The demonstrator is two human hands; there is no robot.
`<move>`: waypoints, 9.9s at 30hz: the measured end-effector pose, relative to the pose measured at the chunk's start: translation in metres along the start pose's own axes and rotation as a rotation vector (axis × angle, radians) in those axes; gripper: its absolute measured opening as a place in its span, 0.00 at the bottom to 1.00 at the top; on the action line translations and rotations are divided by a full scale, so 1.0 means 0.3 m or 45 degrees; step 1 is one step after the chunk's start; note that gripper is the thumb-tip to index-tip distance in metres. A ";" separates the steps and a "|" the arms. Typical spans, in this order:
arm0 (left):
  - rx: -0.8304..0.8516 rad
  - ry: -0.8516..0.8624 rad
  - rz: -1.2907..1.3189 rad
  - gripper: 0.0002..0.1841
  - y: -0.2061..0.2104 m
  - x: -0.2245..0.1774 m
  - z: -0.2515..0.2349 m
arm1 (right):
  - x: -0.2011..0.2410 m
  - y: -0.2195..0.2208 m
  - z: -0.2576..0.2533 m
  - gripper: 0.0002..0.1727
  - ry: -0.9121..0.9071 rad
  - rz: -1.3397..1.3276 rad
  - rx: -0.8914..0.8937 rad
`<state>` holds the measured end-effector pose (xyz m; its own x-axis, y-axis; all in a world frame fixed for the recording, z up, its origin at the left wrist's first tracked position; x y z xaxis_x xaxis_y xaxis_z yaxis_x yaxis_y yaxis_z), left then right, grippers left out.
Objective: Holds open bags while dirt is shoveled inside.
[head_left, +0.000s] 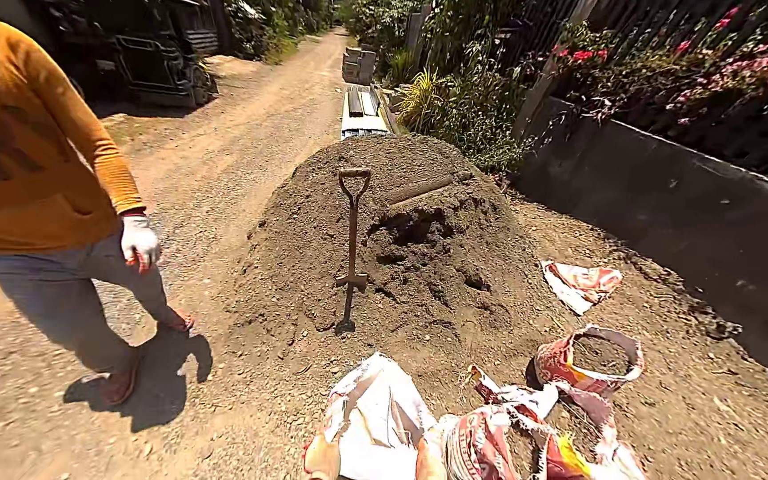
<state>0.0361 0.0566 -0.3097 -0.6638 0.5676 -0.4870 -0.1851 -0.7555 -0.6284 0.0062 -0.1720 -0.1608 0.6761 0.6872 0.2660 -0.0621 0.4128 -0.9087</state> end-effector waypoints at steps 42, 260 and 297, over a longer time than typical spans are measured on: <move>-0.017 -0.209 0.306 0.38 -0.067 -0.009 0.066 | -0.086 0.237 -0.256 0.30 0.313 -0.214 0.534; 0.046 -0.632 0.124 0.27 0.301 0.083 -1.014 | 0.256 1.048 -1.029 0.27 0.322 -0.185 0.515; -0.090 -0.739 0.427 0.32 0.335 0.147 -0.965 | 0.188 1.065 -1.061 0.32 0.459 -0.282 0.523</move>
<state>0.1980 0.1003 -0.5699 -0.9626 0.0237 -0.2700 0.1334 -0.8259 -0.5478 0.2583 -0.1917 -0.5385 0.9079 0.3413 0.2433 -0.1220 0.7705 -0.6256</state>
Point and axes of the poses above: each hand's wrist, its own z-axis away from the middle knuckle, its own y-axis out of the palm, x = y × z, the point moved 4 cm from there along -z, towards the middle knuckle, and after that the axes turned 2 degrees about y, right-handed, at the moved point
